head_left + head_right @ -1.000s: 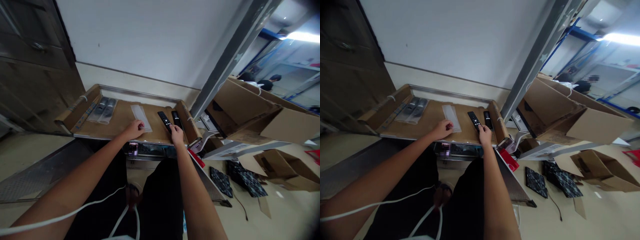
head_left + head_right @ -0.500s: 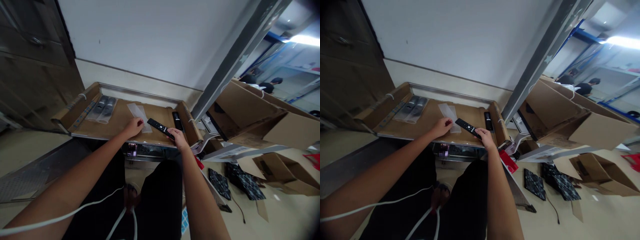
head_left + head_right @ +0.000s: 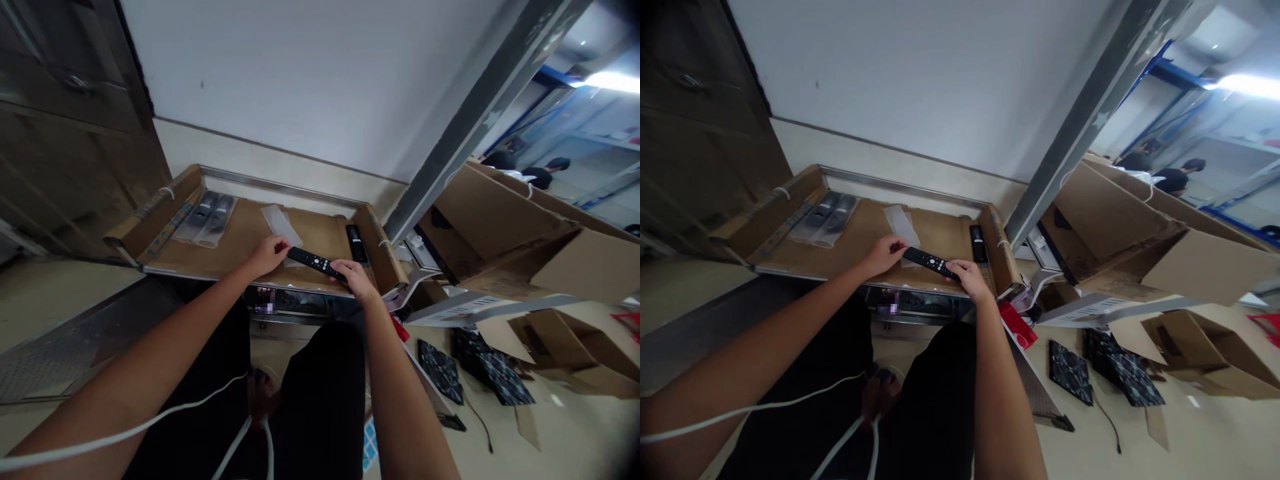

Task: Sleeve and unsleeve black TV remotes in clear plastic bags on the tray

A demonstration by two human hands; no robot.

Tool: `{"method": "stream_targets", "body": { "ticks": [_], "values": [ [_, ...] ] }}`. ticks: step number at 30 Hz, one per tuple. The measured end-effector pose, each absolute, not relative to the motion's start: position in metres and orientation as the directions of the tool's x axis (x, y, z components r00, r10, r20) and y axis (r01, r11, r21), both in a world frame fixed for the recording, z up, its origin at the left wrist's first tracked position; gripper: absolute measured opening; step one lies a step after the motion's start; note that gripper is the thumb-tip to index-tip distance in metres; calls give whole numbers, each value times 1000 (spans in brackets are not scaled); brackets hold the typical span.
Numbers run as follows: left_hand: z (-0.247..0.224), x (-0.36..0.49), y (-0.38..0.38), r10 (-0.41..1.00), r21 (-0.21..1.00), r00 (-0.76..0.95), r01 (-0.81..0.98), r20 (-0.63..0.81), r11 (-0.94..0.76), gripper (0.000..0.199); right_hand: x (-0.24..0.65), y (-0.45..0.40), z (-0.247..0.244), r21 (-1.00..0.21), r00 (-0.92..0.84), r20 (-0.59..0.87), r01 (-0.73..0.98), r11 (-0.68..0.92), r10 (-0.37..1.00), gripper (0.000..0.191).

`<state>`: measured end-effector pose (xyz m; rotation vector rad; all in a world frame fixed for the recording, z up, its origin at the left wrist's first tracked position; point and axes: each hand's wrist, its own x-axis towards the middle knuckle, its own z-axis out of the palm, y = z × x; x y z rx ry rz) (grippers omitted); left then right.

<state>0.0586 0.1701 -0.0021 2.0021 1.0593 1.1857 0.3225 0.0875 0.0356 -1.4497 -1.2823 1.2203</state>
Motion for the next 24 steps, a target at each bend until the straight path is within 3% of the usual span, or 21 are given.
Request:
{"method": "stream_targets", "body": {
  "ticks": [9, 24],
  "values": [
    [2, 59, 163, 820, 728, 271, 378, 504, -572, 11, 315, 89, 35, -980, 35, -89, 175, -94, 995, 38],
    [-2, 58, 167, 879, 820, 192, 317, 436, -476, 16, 284, 103, 19, -984, 30, 18, 179, 12, 999, 42]
  ]
}}
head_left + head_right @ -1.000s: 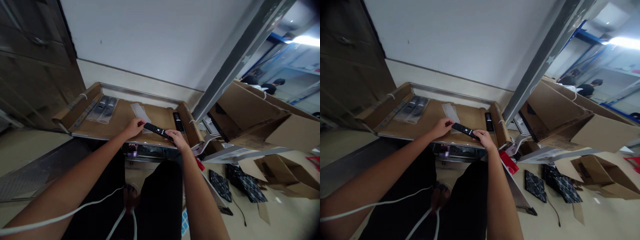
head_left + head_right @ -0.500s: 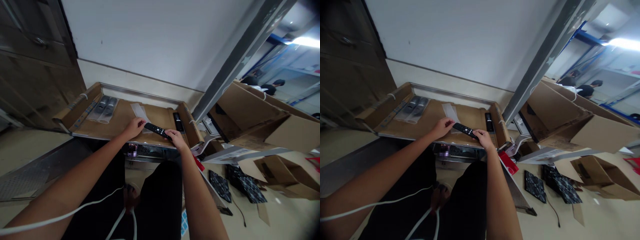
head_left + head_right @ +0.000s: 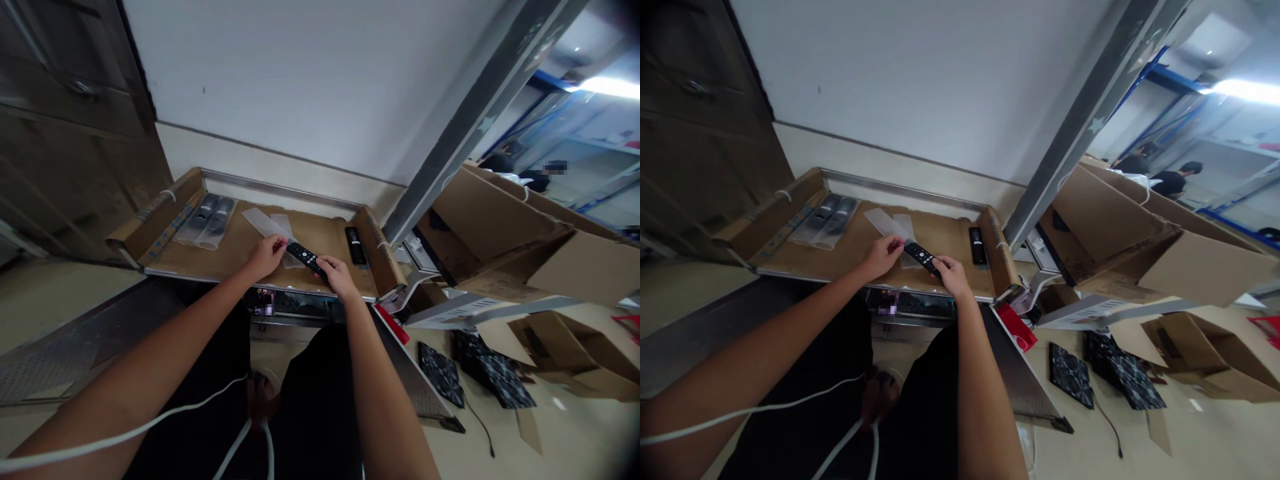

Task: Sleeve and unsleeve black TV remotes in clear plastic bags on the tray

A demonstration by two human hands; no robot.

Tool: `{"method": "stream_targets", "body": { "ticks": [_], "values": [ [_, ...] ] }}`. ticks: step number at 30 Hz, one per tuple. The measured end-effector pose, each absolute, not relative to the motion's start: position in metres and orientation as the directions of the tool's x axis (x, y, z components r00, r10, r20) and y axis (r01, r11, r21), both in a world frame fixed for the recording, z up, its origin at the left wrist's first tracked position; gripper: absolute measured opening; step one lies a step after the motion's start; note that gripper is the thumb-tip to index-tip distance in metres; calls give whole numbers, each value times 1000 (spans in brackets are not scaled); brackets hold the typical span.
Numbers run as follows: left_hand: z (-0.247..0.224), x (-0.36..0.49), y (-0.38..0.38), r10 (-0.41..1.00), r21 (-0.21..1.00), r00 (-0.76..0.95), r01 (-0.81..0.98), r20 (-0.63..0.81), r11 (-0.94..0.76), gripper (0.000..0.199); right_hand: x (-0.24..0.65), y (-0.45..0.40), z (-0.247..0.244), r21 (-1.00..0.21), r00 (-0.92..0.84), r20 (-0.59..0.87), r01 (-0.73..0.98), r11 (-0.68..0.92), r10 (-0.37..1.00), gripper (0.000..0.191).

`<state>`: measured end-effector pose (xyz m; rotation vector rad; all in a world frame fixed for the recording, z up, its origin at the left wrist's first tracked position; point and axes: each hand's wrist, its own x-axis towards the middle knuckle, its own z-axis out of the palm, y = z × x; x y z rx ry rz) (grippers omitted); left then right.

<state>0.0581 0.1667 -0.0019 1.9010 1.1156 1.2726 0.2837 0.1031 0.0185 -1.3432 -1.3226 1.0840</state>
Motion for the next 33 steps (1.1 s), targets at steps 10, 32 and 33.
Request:
{"method": "stream_targets", "body": {
  "ticks": [10, 32, 33],
  "values": [
    [4, 57, 162, 871, 870, 276, 176, 405, -460, 16, 253, 113, 10, -969, -9, 126, 215, 125, 992, 47],
    [0, 77, 150, 841, 901, 393, 66, 373, -430, 15, 224, 103, 15, -750, 395, 281, 659, -57, 875, 19],
    [0, 77, 150, 841, 899, 390, 67, 375, -432, 15, 220, 102, 16, -736, 428, 298, 672, -81, 853, 20]
  ]
}}
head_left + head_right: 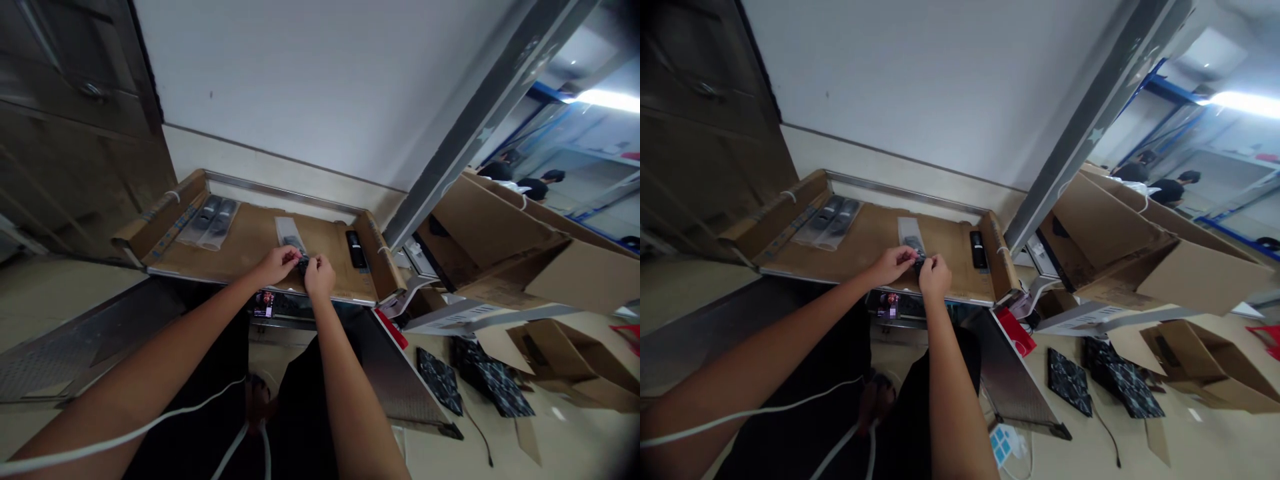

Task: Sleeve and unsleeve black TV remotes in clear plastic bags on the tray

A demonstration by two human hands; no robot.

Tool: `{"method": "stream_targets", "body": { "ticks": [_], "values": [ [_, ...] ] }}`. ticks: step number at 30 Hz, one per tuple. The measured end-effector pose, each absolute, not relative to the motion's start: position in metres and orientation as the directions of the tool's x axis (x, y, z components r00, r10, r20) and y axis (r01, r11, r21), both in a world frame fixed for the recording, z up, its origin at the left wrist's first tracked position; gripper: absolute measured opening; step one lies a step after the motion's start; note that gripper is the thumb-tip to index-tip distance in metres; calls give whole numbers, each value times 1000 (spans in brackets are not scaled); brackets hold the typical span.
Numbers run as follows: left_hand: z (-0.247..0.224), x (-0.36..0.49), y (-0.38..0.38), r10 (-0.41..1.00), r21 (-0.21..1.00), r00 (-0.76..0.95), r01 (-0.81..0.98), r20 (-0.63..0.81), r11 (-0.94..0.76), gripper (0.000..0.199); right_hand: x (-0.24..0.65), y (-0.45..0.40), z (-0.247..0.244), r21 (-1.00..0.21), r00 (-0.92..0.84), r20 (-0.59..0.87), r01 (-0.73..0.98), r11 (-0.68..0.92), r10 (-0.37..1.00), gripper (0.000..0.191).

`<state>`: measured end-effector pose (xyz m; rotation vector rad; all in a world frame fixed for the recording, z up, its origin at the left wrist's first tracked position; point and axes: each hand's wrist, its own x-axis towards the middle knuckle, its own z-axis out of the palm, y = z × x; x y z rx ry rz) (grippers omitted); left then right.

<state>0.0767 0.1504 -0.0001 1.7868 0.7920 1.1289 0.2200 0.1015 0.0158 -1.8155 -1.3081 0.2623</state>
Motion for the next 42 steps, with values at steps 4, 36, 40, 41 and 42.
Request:
{"method": "stream_targets", "body": {
  "ticks": [4, 36, 40, 41, 42],
  "values": [
    [2, 74, 152, 852, 896, 366, 97, 374, -434, 14, 209, 96, 17, -692, 491, 341, 709, -140, 802, 29],
    [-4, 72, 155, 868, 850, 356, 271, 347, -451, 10, 215, 101, 25, -482, 389, 209, 839, -251, 897, 25],
    [3, 71, 151, 843, 847, 411, 248, 348, -470, 9, 208, 107, 31, -397, 440, 162, 849, -350, 883, 32],
    [5, 71, 150, 835, 848, 426, 237, 349, -475, 8, 208, 109, 32, -384, 442, 151, 850, -359, 884, 33],
    [6, 71, 149, 828, 851, 439, 221, 349, -476, 8, 207, 110, 32, -375, 441, 143, 853, -364, 886, 34]
  ]
}}
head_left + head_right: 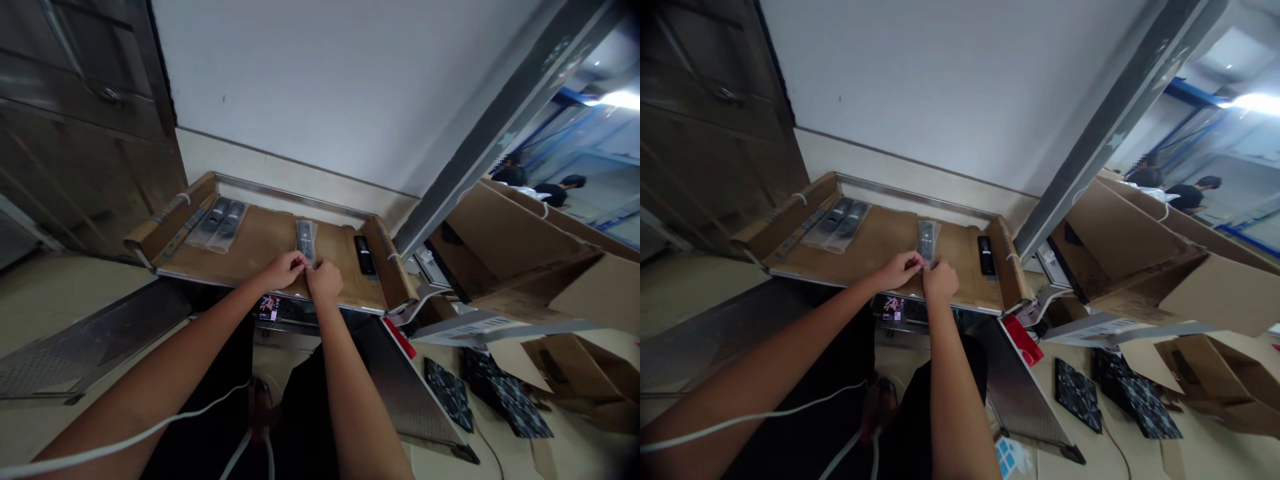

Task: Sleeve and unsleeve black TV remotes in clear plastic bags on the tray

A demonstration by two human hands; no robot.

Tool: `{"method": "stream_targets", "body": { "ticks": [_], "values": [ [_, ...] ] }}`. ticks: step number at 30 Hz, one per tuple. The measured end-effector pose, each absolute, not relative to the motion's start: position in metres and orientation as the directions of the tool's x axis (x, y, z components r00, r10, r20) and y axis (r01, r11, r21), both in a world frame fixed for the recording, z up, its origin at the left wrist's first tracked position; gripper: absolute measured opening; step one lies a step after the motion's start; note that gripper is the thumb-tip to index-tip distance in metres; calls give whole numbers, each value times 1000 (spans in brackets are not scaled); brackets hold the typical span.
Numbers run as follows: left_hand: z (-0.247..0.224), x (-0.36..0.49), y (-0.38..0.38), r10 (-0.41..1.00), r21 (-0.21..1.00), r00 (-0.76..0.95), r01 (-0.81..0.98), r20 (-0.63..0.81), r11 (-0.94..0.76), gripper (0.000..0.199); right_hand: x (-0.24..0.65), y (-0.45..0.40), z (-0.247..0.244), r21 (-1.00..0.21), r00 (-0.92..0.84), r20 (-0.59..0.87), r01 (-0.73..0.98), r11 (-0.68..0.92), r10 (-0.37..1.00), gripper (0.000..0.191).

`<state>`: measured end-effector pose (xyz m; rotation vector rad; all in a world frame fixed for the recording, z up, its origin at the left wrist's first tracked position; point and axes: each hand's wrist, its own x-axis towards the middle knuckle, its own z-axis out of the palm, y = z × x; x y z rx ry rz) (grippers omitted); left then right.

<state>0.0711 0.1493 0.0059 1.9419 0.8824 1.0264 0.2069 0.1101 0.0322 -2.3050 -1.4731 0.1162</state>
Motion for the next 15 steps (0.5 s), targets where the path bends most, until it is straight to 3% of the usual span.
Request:
{"method": "stream_targets", "body": {
  "ticks": [5, 8, 12, 15],
  "values": [
    [9, 71, 148, 812, 903, 475, 77, 339, -422, 7, 206, 112, 31, -355, 409, 152, 872, -336, 900, 27],
    [11, 71, 150, 872, 939, 372, 1, 319, -345, 8, 210, 110, 27, -405, 385, 194, 869, -284, 902, 27],
    [15, 76, 153, 978, 991, 199, -130, 55, -29, 5, 218, 110, 21, -571, 392, 325, 807, -153, 861, 43],
    [20, 84, 153, 971, 969, 197, -179, -133, 169, 13, 224, 109, 19, -687, 386, 389, 726, -16, 836, 48]
  ]
}}
